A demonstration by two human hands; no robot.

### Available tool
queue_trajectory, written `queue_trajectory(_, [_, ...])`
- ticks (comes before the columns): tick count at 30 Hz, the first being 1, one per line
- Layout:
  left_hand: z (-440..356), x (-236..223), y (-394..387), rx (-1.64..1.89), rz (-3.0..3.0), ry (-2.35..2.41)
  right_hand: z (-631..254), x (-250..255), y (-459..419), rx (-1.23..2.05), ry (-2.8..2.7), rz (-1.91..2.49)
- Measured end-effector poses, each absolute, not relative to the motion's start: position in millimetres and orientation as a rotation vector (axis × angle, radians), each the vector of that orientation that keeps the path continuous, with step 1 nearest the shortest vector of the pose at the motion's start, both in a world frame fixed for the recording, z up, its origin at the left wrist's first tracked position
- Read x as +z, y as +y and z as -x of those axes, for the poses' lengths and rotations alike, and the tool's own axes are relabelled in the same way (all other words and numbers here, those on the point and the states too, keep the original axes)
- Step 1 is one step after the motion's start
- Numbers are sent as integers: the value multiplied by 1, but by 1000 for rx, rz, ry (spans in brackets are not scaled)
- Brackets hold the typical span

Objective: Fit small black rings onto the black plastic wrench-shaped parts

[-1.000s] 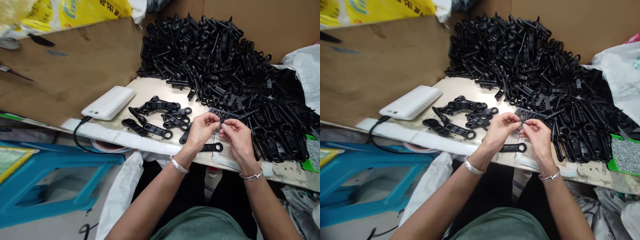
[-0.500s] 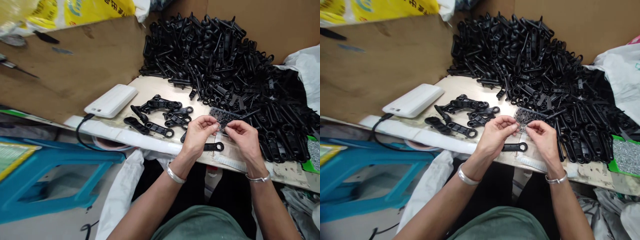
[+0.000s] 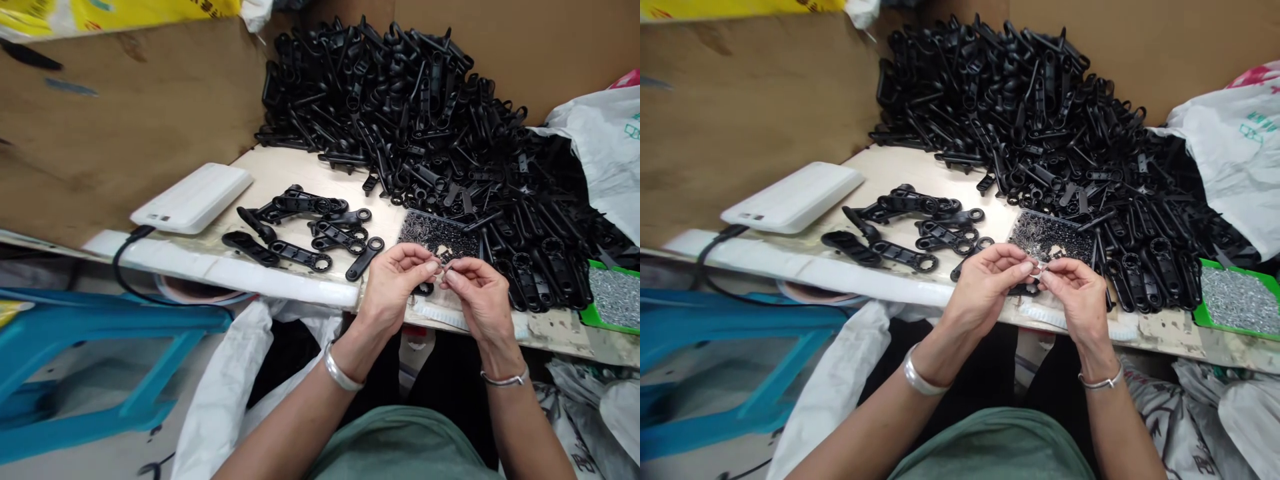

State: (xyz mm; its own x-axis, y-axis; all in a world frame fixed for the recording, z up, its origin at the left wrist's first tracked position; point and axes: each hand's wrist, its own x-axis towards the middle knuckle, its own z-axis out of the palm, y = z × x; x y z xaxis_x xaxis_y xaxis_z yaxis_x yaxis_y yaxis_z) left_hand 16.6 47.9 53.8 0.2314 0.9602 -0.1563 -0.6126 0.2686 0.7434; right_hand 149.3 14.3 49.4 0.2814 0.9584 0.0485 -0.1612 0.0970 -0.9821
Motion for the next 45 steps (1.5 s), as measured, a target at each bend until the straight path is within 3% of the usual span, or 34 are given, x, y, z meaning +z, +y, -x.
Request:
queue_trajectory(7, [-20,49,45,1154,-542,670,-150,40,12,803,-1075,1271])
queue_trajectory(21, [-20,49,41,1125,-526,650,-158,37,5,895,-1182,1304])
queue_trajectory(45, [-19,50,37,1207,-676,722,-152,50,2,497,-1465,1436])
